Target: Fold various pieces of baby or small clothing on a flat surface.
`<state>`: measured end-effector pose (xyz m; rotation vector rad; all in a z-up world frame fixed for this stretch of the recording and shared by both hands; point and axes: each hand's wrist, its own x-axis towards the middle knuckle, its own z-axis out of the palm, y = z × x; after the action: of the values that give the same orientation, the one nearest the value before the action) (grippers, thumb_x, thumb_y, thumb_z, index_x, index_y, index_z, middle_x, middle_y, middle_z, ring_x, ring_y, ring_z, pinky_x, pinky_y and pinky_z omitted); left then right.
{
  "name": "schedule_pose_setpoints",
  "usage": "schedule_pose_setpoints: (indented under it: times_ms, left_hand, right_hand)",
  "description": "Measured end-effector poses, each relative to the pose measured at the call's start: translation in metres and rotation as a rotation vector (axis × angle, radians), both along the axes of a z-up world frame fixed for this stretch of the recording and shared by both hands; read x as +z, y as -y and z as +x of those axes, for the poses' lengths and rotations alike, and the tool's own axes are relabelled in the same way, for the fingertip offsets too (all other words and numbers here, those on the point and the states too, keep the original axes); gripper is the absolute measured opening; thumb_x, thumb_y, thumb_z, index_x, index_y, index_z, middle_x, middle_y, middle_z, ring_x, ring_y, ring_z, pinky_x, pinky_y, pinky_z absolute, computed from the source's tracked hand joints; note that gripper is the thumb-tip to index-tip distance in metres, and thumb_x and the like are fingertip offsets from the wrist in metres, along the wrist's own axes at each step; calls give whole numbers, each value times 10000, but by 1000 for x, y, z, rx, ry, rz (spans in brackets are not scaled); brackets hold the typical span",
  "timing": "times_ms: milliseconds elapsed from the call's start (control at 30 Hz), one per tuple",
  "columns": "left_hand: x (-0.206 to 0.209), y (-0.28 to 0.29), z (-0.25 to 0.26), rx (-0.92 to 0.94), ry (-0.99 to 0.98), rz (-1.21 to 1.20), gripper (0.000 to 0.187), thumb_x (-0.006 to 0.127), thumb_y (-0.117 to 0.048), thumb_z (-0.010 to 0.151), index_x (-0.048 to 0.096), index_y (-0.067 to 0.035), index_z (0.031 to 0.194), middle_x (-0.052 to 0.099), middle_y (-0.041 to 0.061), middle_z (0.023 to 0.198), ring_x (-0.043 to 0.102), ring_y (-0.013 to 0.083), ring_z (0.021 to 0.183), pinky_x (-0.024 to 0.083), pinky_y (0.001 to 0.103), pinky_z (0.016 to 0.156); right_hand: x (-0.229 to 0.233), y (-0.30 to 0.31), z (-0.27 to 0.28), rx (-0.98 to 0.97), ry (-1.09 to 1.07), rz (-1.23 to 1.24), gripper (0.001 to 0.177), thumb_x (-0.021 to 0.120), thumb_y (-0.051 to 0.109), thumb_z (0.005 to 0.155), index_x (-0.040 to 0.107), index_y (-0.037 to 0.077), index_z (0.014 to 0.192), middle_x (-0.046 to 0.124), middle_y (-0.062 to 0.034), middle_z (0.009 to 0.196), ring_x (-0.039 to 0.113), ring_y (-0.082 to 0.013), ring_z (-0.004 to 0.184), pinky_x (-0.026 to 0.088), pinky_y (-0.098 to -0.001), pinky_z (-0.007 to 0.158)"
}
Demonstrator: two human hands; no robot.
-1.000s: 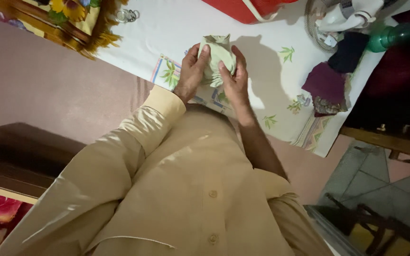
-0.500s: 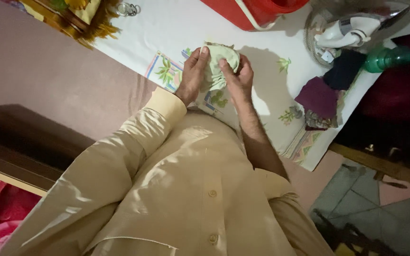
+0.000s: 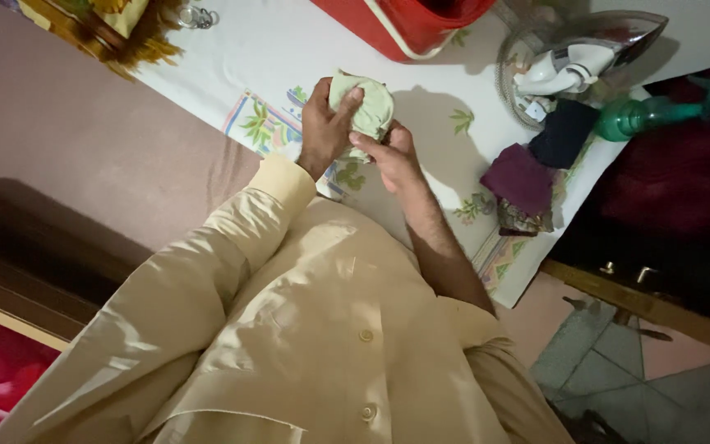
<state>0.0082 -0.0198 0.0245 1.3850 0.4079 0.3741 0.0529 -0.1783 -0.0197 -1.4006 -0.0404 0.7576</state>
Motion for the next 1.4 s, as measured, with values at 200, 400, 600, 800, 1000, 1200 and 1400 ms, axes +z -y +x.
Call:
schedule_pose_setpoints:
  times_ms: [200, 400, 600, 800, 1000, 1200, 1400]
  left_hand:
    - [-26, 1, -2, -116, 10, -116, 346, 711, -287, 1028, 647, 17, 1181, 732, 55, 1019, 667, 122, 927, 578, 301, 845]
    - [-15, 4, -14, -140, 140, -126, 290, 743, -222, 1009, 659, -1, 1176, 729, 28, 1043, 655, 92, 947, 572, 294, 864]
    - [-40, 3, -12, -131, 245, -130, 286, 739, -224, 1035, 661, 2, 1192, 707, 38, 1080, 622, 109, 985, 540, 305, 894]
    - [5, -10, -20, -70, -177, 286, 506, 543, -474, 1072, 648, 10, 1175, 670, 168, 884, 546, 199, 780, 496, 352, 727]
    - [-4, -20, -18, 154, -154, 393, 458, 587, -419, 1052, 602, 2, 1233, 687, 186, 809, 651, 239, 685, 525, 394, 650]
    - [19, -59, -24, 116, -137, 313, 359, 595, -369, 1062, 630, -27, 1163, 714, 141, 791, 690, 205, 694, 540, 364, 651]
    - [5, -96, -17, 163, -238, 171, 414, 657, -413, 1016, 644, -26, 1161, 710, 94, 759, 631, 141, 695, 522, 335, 621]
  right_hand:
    - [9, 6, -5, -34, 104, 141, 516, 829, 1, 851, 622, -5, 1324, 698, -63, 1186, 665, -159, 1071, 575, -339, 935]
    - [37, -1, -6, 1, 91, 221, 584, 839, 84, 816, 566, 72, 1332, 680, -33, 1197, 670, -134, 1097, 588, -333, 963]
    - [6, -8, 7, -249, 140, 255, 401, 848, 212, 918, 697, -29, 1200, 731, -70, 1086, 666, -141, 968, 555, -312, 877]
    - [27, -21, 5, -174, 352, 87, 348, 813, 229, 938, 708, -14, 1163, 748, -56, 1052, 672, -118, 935, 570, -295, 851]
    - [-5, -46, 0, -193, 348, 33, 365, 749, 274, 1032, 725, -38, 1219, 692, -53, 1011, 574, -114, 879, 485, -288, 789]
    - [24, -83, -6, 67, 136, 70, 553, 793, 198, 863, 530, 49, 1326, 669, -25, 1180, 665, -113, 1090, 612, -315, 922]
    - [-13, -111, -3, 48, 45, 199, 514, 793, 51, 921, 588, -57, 1380, 672, -135, 1284, 656, -211, 1150, 559, -365, 1008]
